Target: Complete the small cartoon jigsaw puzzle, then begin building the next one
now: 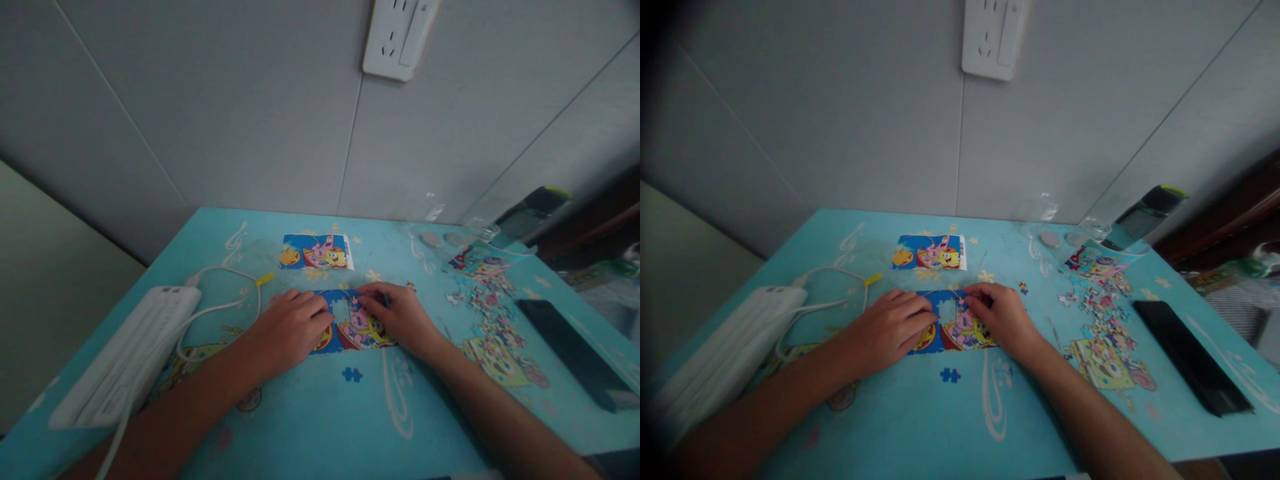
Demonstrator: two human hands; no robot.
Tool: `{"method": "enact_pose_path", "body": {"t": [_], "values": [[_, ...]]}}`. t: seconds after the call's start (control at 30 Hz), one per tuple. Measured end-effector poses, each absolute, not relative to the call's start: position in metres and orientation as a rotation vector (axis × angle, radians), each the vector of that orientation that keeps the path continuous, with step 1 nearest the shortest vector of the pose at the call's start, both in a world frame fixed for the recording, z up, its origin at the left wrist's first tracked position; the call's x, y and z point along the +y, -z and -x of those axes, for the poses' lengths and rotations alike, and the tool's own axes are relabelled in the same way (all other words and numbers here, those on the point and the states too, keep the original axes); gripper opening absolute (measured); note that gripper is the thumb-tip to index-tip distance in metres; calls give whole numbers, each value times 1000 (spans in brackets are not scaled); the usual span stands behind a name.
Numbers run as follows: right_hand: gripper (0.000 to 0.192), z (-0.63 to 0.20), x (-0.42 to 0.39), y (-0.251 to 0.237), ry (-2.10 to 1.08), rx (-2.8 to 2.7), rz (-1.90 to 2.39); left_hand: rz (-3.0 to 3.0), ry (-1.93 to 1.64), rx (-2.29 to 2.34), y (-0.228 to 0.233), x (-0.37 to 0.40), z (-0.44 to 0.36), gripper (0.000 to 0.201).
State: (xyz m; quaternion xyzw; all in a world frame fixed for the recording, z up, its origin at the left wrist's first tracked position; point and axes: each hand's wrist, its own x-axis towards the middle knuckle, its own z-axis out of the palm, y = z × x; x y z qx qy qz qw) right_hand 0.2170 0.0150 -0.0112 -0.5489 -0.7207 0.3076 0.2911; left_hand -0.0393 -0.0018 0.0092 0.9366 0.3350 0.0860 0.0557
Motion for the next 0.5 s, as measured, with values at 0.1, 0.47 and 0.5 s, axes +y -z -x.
{"method": "enact_pose_path", "body": {"t": [0.1,0.47,0.5], "values": [[22,-216,15,10,-855,-1896,1478,-2846,-263,1022,-9,-2,40,17],[14,-211,12,-1,-573,-2137,1413,-2848,-265,1028,-8,-1,40,19],[14,-211,12,-2,-546,-2161,1397,-2848,-266,1028,-8,-1,40,19]]}}
